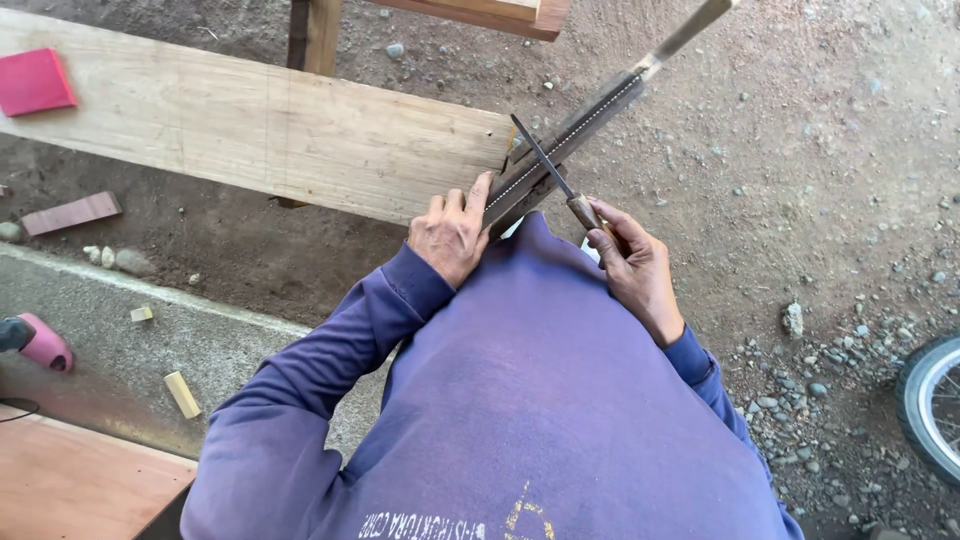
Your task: Sharpening a handsaw using a small metal file.
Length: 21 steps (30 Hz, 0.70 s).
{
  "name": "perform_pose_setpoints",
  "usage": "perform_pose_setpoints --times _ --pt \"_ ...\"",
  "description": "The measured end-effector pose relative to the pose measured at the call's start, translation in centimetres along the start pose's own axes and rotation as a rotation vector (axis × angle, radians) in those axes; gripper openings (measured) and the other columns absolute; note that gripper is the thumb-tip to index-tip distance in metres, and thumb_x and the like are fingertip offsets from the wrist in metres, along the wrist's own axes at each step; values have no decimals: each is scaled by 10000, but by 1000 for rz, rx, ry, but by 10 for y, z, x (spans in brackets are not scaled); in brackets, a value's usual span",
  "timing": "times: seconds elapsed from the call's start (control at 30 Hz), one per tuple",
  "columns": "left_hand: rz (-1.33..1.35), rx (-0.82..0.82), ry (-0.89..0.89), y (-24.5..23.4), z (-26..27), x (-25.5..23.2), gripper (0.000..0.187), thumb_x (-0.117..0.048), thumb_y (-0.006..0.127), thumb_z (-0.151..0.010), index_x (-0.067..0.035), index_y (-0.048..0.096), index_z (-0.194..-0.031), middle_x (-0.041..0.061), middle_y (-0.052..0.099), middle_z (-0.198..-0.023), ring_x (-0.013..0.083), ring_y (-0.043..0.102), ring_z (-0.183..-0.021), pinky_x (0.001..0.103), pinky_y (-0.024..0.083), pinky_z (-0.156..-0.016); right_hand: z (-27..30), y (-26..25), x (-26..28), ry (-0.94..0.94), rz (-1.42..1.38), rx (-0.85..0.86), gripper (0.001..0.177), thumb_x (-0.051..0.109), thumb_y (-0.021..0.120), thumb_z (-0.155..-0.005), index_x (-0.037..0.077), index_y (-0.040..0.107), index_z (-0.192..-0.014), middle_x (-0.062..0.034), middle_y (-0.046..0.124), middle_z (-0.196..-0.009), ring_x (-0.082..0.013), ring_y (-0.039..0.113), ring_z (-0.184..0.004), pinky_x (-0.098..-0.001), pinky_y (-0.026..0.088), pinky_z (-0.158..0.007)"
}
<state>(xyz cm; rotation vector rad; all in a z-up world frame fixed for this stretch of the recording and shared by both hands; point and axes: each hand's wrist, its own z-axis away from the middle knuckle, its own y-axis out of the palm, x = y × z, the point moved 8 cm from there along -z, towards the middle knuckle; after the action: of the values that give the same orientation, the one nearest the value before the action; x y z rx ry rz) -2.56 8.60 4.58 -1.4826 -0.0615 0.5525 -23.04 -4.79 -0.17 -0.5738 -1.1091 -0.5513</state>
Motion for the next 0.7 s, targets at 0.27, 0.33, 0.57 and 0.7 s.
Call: perform_pose_setpoints --times 0.27,0.33,0.57,0.7 --pt "327 -124 -3 -23 -26 11 688 -399 800 -899 -17 527 -1402 183 659 -1088 293 665 -977 398 568 -801 4 8 3 -28 -53 -5 401 78 669 -1023 124 639 -1421 77 637 -880 -7 496 -714 -187 450 -628" --pt "479 -183 -39 -18 -42 15 614 -358 789 -992 15 537 -1409 186 675 -1138 244 678 -1015 357 565 -834 5 9 0 -25 -79 -7 401 73 666 -1029 126 636 -1426 79 641 -901 -5 495 -721 -185 452 -634" --pt "1159 -251 -198 33 -92 28 274 -202 695 -1007 25 720 -1158 31 747 -884 70 658 -789 244 568 -727 13 6 28 -55 108 5 438 97 689 -1004 132 626 -1436 52 647 -790 -21 571 -636 -211 494 -570" --pt "1388 -225 -268 55 -98 33 222 -169 762 -960 35 749 -1046 43 756 -873 70 680 -772 236 577 -720 28 5 38 -128 213 38 471 120 704 -995 125 599 -1454 18 637 -713 -32 635 -606 -227 521 -568"
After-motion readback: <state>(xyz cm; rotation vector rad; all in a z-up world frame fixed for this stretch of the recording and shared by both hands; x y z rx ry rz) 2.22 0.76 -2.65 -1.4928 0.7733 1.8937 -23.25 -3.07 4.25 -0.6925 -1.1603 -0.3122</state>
